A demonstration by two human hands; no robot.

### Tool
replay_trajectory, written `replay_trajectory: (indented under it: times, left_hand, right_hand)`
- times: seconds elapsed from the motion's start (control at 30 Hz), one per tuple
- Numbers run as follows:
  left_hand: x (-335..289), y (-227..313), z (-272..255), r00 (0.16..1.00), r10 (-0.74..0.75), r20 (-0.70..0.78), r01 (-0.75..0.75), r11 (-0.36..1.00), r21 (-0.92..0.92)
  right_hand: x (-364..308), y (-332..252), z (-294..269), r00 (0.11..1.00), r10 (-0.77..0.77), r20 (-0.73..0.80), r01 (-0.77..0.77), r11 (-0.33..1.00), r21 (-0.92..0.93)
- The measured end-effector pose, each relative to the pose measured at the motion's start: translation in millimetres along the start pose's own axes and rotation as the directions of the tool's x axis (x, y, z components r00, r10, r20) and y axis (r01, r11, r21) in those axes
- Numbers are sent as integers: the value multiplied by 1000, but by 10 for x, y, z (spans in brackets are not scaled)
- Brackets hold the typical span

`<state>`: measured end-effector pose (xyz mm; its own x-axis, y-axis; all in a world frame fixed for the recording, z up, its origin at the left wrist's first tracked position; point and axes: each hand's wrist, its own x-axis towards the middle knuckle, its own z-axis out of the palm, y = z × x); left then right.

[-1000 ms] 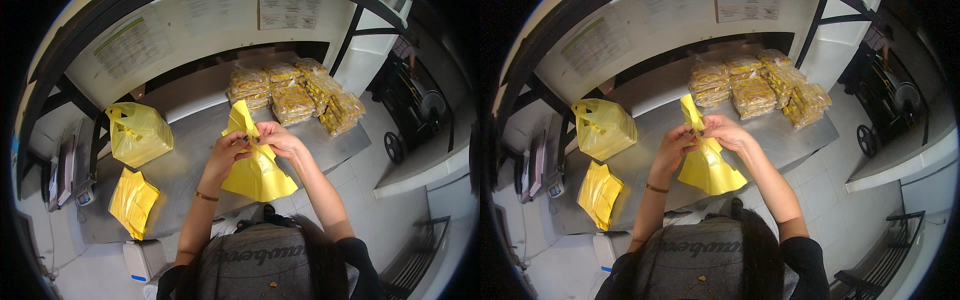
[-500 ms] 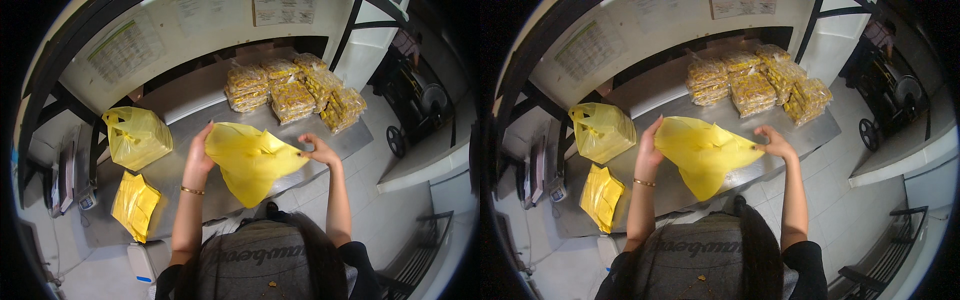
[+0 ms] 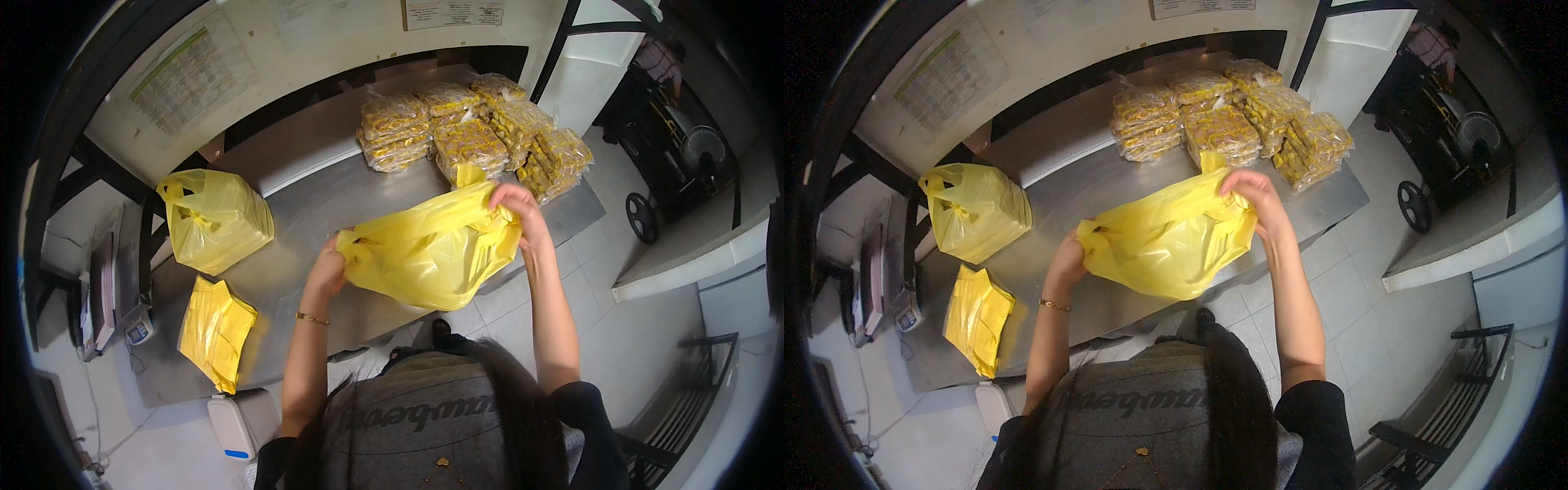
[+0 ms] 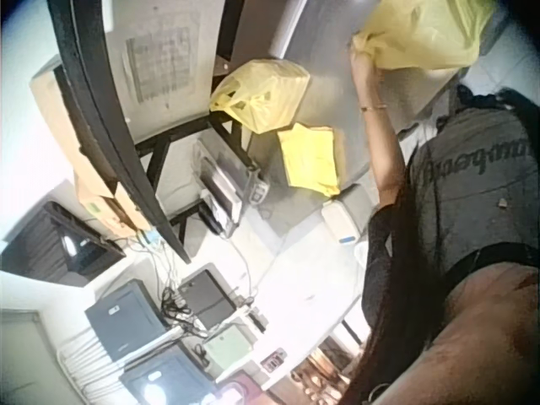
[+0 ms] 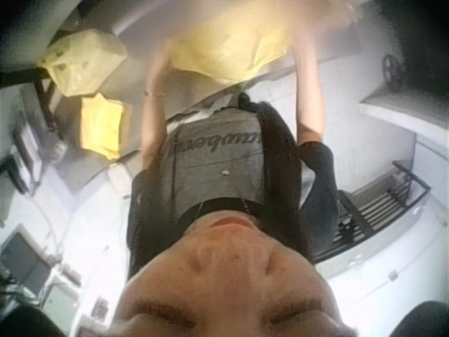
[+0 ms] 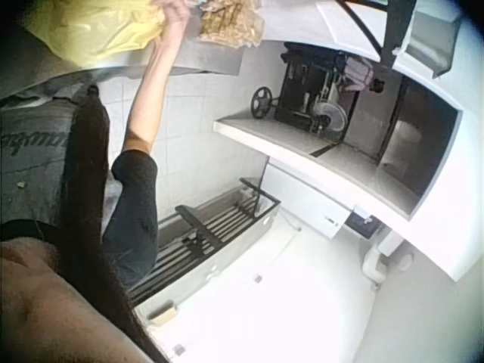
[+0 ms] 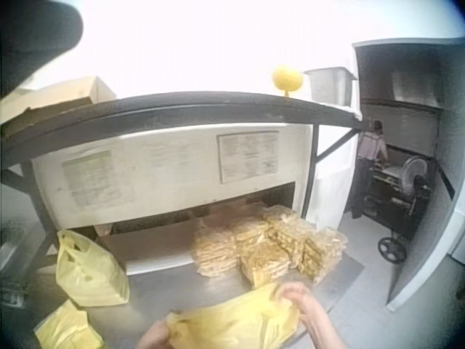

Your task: The person packs individually wrapped snack bars into yellow plastic bags on a stainless steel table. They open a bag, place several snack bars inside, and tie the bag closed, repeating this process for multiple bags.

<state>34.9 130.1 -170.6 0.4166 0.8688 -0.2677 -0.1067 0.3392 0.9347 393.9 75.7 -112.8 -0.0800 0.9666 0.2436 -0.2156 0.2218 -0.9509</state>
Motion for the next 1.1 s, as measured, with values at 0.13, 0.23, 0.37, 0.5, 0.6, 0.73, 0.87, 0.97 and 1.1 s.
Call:
replay_trajectory:
  times: [0.13, 0.23, 0.37, 0.5, 0.6, 0.73, 0.87, 0.97, 1.1]
  left_hand:
    - [-228, 267, 264, 969, -147, 198, 238, 765, -598]
    - [-454, 550, 659, 985, -97, 141, 163, 788, -594]
    - [-326, 166, 312, 933, 256, 251, -160, 925, -346]
    - [-152, 44, -52, 947, 317, 52, -180, 390, 903]
    - [-166, -68, 98, 953, 270, -137, -50, 588, 807]
    - [-164, -132, 80, 999, -42, -24, 42, 999, 27]
    - [-219, -157, 237, 995, -18, 102, 46, 961, -273]
    - [-294, -127, 407, 996, 67, 53, -56, 980, -192]
    - [-241, -234, 372, 939, 342, -27, -129, 427, 895]
  right_hand:
    - [-105, 103, 134, 975, -101, -200, -155, 342, -927]
    - [-77, 309, 203, 856, -340, -390, -400, 44, -915]
    - [-63, 604, 59, 825, -130, -550, -449, 441, -777]
    - [-245, 409, -134, 873, 446, -195, -287, 795, 534]
    - [-390, 292, -110, 894, 443, -65, -376, 821, 429]
    - [-447, 299, -5, 955, 241, -172, -273, 496, -824]
    - [-459, 498, 151, 846, -26, -533, -532, 34, -846]
    - [-405, 414, 270, 794, 203, -574, -560, -127, -819]
    - [-352, 491, 25, 783, 541, -307, -359, -10, -933]
